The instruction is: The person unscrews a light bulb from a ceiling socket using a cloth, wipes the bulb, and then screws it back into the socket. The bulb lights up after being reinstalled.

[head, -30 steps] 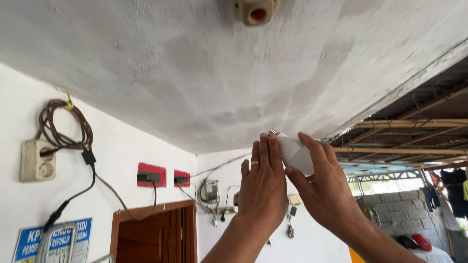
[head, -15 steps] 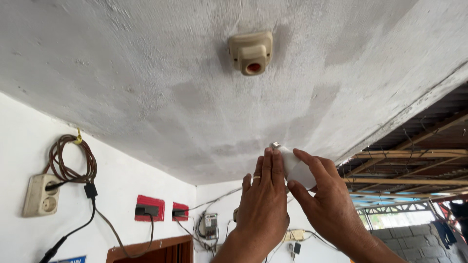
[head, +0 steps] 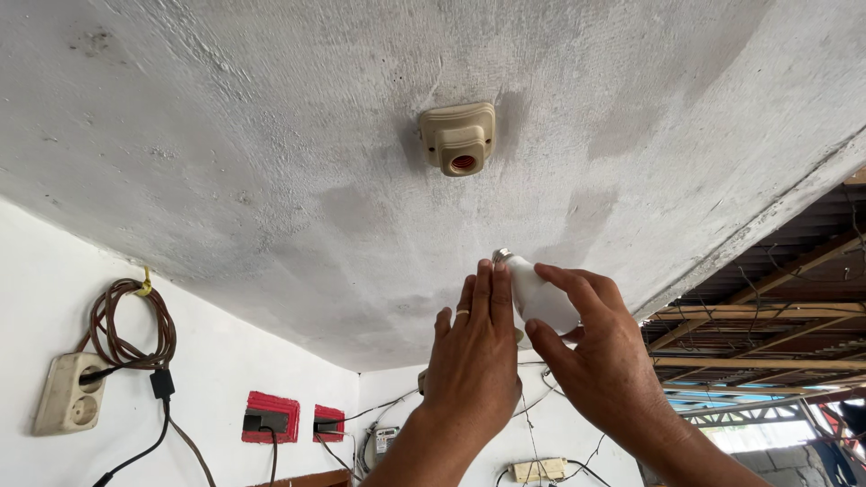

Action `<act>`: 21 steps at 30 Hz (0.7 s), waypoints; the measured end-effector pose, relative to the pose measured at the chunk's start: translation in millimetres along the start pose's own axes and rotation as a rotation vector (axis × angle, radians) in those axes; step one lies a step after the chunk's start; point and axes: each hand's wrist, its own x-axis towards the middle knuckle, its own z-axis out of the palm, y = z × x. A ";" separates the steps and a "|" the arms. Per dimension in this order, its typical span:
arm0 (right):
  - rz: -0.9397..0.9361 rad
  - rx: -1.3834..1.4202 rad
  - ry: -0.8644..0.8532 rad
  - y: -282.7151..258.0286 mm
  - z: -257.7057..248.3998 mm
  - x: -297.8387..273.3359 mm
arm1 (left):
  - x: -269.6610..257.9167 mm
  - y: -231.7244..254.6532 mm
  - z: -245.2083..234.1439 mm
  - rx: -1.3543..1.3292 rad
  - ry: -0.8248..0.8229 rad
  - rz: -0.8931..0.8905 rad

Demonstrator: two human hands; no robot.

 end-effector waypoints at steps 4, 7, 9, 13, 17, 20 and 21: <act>-0.073 -0.042 0.031 -6.5 -0.6 8.3 | 7.2 -3.3 -10.2 0.030 0.069 0.010; -0.202 -0.034 0.096 -10.4 1.6 14.9 | 14.7 -4.4 -23.5 0.073 0.069 -0.010; -0.337 -0.009 0.164 -13.4 3.0 18.6 | 19.5 -4.1 -34.3 0.109 0.060 -0.030; -0.316 -0.006 0.192 -23.8 5.9 26.7 | 24.8 -2.7 -54.8 0.101 0.097 -0.049; -0.247 -0.050 0.180 -30.9 9.2 34.7 | 28.0 -4.8 -65.8 0.144 0.132 -0.030; -0.428 -0.141 0.304 -31.3 10.0 38.4 | 28.8 -9.4 -69.1 0.190 0.192 0.014; -0.534 -0.188 0.370 -31.6 10.6 39.6 | 28.8 -11.1 -69.9 0.206 0.223 0.034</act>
